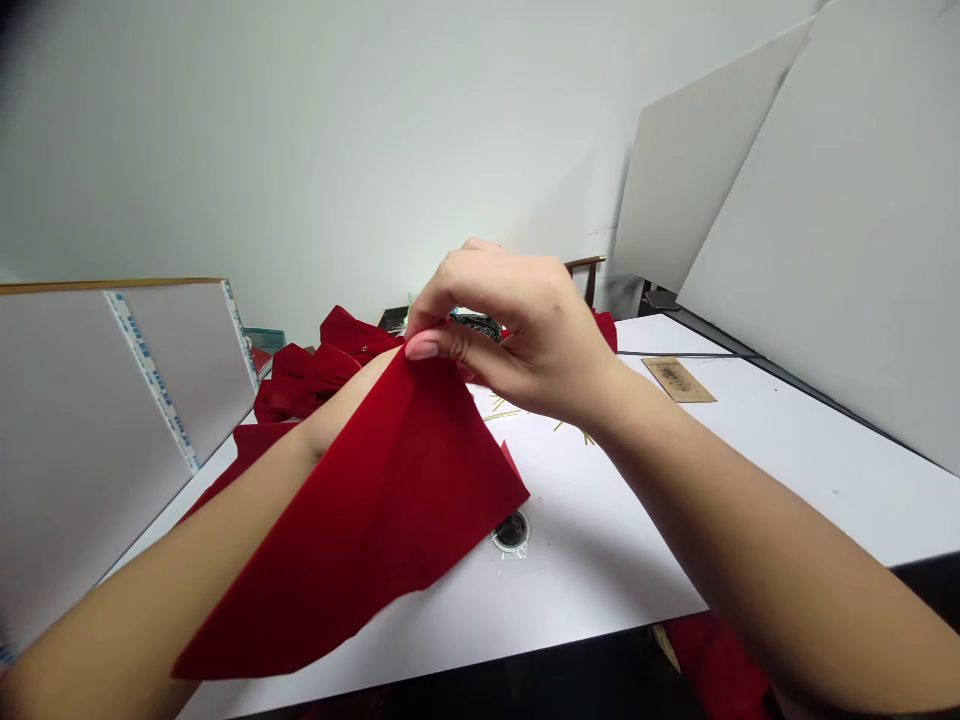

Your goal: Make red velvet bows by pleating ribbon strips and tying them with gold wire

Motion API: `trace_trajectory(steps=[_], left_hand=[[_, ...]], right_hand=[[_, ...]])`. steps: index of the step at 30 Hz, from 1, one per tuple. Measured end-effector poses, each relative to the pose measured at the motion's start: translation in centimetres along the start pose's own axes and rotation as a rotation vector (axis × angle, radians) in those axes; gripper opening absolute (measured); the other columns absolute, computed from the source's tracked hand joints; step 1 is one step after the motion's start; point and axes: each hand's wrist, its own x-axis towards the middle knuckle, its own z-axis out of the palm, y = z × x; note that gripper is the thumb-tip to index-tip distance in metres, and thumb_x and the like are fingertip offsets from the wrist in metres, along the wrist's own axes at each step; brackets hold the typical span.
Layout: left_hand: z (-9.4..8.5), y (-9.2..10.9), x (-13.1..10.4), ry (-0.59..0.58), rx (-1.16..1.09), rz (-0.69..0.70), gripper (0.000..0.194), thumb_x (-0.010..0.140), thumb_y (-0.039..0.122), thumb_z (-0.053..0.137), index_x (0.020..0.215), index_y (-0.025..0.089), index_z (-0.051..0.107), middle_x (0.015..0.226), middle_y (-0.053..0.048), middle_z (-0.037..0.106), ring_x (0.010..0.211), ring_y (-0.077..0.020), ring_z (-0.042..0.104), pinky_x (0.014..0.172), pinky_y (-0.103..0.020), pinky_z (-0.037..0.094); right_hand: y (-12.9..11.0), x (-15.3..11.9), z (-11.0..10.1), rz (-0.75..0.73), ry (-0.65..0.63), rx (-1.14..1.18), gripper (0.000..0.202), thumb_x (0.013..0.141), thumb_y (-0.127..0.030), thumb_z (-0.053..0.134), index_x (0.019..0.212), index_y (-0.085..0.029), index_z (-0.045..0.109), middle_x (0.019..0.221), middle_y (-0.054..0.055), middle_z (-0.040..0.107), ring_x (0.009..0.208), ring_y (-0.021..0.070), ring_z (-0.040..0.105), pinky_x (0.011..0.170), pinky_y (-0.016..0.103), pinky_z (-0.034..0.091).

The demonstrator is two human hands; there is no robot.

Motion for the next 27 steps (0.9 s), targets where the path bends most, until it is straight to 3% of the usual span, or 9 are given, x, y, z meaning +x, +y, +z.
trace_trajectory(steps=[3, 7, 9, 16, 20, 27], left_hand=[[0.5, -0.9, 0.6, -0.018, -0.125, 0.031, 0.025, 0.088, 0.041, 0.078, 0.087, 0.019, 0.067, 0.087, -0.002, 0.067, 0.087, -0.0178, 0.067, 0.082, -0.03, 0.053], [0.6, -1.4, 1.0, 0.044, -0.198, -0.005, 0.036, 0.08, 0.045, 0.087, 0.096, 0.018, 0.068, 0.094, -0.003, 0.069, 0.09, -0.0163, 0.067, 0.084, -0.028, 0.052], [0.7, -1.5, 1.2, 0.062, -0.181, -0.027, 0.038, 0.077, 0.042, 0.09, 0.096, 0.018, 0.067, 0.095, -0.003, 0.071, 0.091, -0.0163, 0.068, 0.085, -0.028, 0.053], [1.1, -1.9, 1.4, 0.202, -0.117, -0.059, 0.042, 0.072, 0.042, 0.093, 0.089, 0.017, 0.063, 0.073, 0.0, 0.073, 0.071, -0.0129, 0.068, 0.073, -0.025, 0.054], [1.1, -2.0, 1.3, 0.249, -0.07, 0.013, 0.039, 0.07, 0.042, 0.094, 0.085, 0.017, 0.067, 0.079, -0.001, 0.074, 0.075, -0.0143, 0.069, 0.072, -0.026, 0.055], [1.3, -1.7, 0.6, 0.3, 0.065, 0.074, 0.034, 0.077, 0.046, 0.088, 0.09, 0.019, 0.074, 0.089, -0.005, 0.076, 0.081, -0.0183, 0.07, 0.07, -0.028, 0.056]], right_hand=[[0.2, -0.6, 0.4, 0.129, 0.042, 0.144, 0.024, 0.092, -0.045, 0.073, 0.089, -0.022, 0.069, 0.089, 0.004, 0.069, 0.091, 0.0187, 0.067, 0.09, 0.038, 0.058], [0.2, -2.5, 0.7, 0.523, 0.041, 0.414, 0.042, 0.089, -0.056, 0.074, 0.115, -0.024, 0.068, 0.118, 0.008, 0.069, 0.107, 0.0198, 0.067, 0.089, 0.034, 0.06], [0.3, -3.3, 1.0, 0.633, 0.025, 0.508, 0.037, 0.091, -0.053, 0.072, 0.11, -0.022, 0.07, 0.12, 0.008, 0.069, 0.105, 0.0193, 0.068, 0.09, 0.033, 0.06], [1.5, -4.8, 1.6, 0.609, 0.086, 0.565, 0.027, 0.088, -0.047, 0.077, 0.093, -0.02, 0.074, 0.114, 0.007, 0.07, 0.112, 0.019, 0.064, 0.101, 0.034, 0.056], [1.3, -5.0, 1.7, 0.61, 0.181, 0.467, 0.031, 0.084, -0.047, 0.081, 0.084, -0.017, 0.071, 0.098, 0.007, 0.072, 0.094, 0.017, 0.067, 0.084, 0.03, 0.059], [0.9, -4.6, 1.3, 0.655, 0.19, 0.489, 0.042, 0.081, -0.056, 0.081, 0.083, -0.018, 0.064, 0.089, 0.005, 0.07, 0.08, 0.0154, 0.065, 0.071, 0.027, 0.056]])
